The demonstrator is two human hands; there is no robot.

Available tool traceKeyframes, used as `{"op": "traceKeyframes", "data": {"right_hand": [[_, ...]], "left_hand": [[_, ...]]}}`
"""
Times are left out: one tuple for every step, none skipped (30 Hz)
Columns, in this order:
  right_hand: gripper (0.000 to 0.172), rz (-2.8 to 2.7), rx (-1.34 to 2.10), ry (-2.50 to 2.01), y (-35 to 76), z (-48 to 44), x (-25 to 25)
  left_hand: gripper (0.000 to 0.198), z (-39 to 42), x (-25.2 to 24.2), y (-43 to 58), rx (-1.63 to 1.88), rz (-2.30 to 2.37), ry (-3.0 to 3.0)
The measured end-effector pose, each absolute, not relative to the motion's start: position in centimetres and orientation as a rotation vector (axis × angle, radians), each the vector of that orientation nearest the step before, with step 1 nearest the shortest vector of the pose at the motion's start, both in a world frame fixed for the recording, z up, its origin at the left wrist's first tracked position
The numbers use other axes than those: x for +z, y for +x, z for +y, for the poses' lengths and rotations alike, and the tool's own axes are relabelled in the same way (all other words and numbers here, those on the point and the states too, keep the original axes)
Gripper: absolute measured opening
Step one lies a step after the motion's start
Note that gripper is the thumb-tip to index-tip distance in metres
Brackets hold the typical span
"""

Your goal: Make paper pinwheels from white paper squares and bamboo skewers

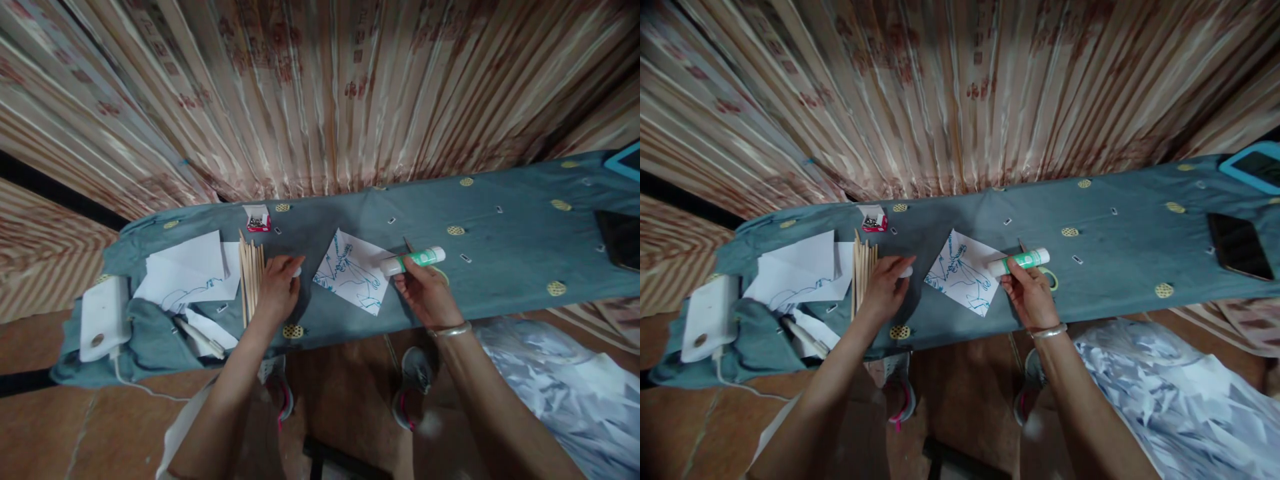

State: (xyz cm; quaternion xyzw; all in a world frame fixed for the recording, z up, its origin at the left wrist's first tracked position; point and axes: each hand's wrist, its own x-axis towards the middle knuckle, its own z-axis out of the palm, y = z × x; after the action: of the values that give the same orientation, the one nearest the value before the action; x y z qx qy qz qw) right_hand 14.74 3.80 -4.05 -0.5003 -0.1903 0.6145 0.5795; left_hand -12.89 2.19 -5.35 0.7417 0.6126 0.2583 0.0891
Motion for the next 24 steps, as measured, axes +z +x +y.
{"op": "traceKeyframes", "data": {"right_hand": [[0.033, -0.475, 1.430, -1.175, 14.6, 3.9, -4.1], [0.032, -0.505, 1.421, -1.178, 14.5, 4.0, -4.2], [0.031, -0.535, 1.408, -1.180, 14.4, 4.1, -4.3], [0.032, -0.567, 1.390, -1.185, 14.2, 4.2, -4.4], [0.032, -0.603, 1.364, -1.194, 14.0, 4.3, -4.5], [0.033, -0.648, 1.330, -1.210, 13.9, 4.4, -4.6], [0.033, -0.704, 1.291, -1.232, 13.7, 4.5, -4.6], [0.033, -0.769, 1.247, -1.258, 13.6, 4.7, -4.7], [0.033, -0.838, 1.206, -1.286, 13.5, 4.8, -4.8], [0.033, -0.908, 1.168, -1.315, 13.4, 5.0, -4.9], [0.033, -0.975, 1.134, -1.341, 13.2, 5.1, -5.0], [0.033, -1.035, 1.105, -1.361, 13.1, 5.3, -5.1], [0.034, -1.086, 1.082, -1.374, 12.9, 5.4, -5.2], [0.034, -1.133, 1.061, -1.383, 12.8, 5.5, -5.4], [0.033, -1.185, 1.040, -1.393, 12.7, 5.6, -5.5], [0.033, -1.242, 1.015, -1.408, 12.6, 5.6, -5.6], [0.034, -1.304, 0.985, -1.427, 12.5, 5.7, -5.7], [0.035, -1.369, 0.947, -1.453, 12.4, 5.7, -5.7], [0.036, -1.434, 0.900, -1.485, 12.4, 5.6, -5.7], [0.038, -1.496, 0.851, -1.520, 12.4, 5.6, -5.6], [0.038, -1.551, 0.804, -1.554, 12.4, 5.6, -5.5], [0.039, -1.597, 0.761, -1.586, 12.4, 5.6, -5.4], [0.039, -1.636, 0.720, -1.615, 12.4, 5.6, -5.3], [0.040, -1.668, 0.683, -1.638, 12.4, 5.6, -5.2]], "left_hand": [[0.047, 2.3, -5.4, -12.9, 0.680, 1.852, 2.271], [0.048, 2.3, -5.3, -12.8, 0.600, 1.873, 2.317], [0.049, 2.3, -5.1, -12.6, 0.545, 1.886, 2.348], [0.049, 2.3, -4.9, -12.4, 0.517, 1.893, 2.370], [0.049, 2.2, -4.6, -12.1, 0.516, 1.894, 2.388], [0.048, 2.1, -4.3, -11.8, 0.546, 1.899, 2.399], [0.046, 2.0, -4.0, -11.3, 0.595, 1.891, 2.411], [0.042, 1.9, -3.8, -10.6, 0.653, 1.858, 2.431], [0.038, 1.8, -3.8, -9.9, 0.715, 1.806, 2.447], [0.035, 1.7, -3.8, -9.0, 0.738, 1.704, 2.475], [0.033, 1.6, -4.0, -8.1, 0.711, 1.563, 2.506], [0.033, 1.5, -4.2, -7.1, 0.664, 1.455, 2.514], [0.034, 1.5, -4.6, -6.3, 0.630, 1.421, 2.495], [0.037, 1.4, -4.9, -5.5, 0.607, 1.400, 2.481], [0.040, 1.4, -5.3, -4.9, 0.585, 1.389, 2.468], [0.043, 1.4, -5.7, -4.4, 0.565, 1.393, 2.454], [0.045, 1.4, -6.0, -4.1, 0.548, 1.396, 2.445], [0.047, 1.4, -6.3, -4.0, 0.533, 1.400, 2.439], [0.048, 1.4, -6.5, -3.9, 0.521, 1.406, 2.435], [0.049, 1.4, -6.7, -4.0, 0.514, 1.410, 2.432], [0.049, 1.4, -6.8, -4.0, 0.512, 1.412, 2.431], [0.049, 1.4, -6.9, -4.1, 0.512, 1.413, 2.431], [0.049, 1.4, -7.0, -4.1, 0.515, 1.415, 2.429], [0.049, 1.4, -7.0, -4.1, 0.518, 1.417, 2.427]]}}
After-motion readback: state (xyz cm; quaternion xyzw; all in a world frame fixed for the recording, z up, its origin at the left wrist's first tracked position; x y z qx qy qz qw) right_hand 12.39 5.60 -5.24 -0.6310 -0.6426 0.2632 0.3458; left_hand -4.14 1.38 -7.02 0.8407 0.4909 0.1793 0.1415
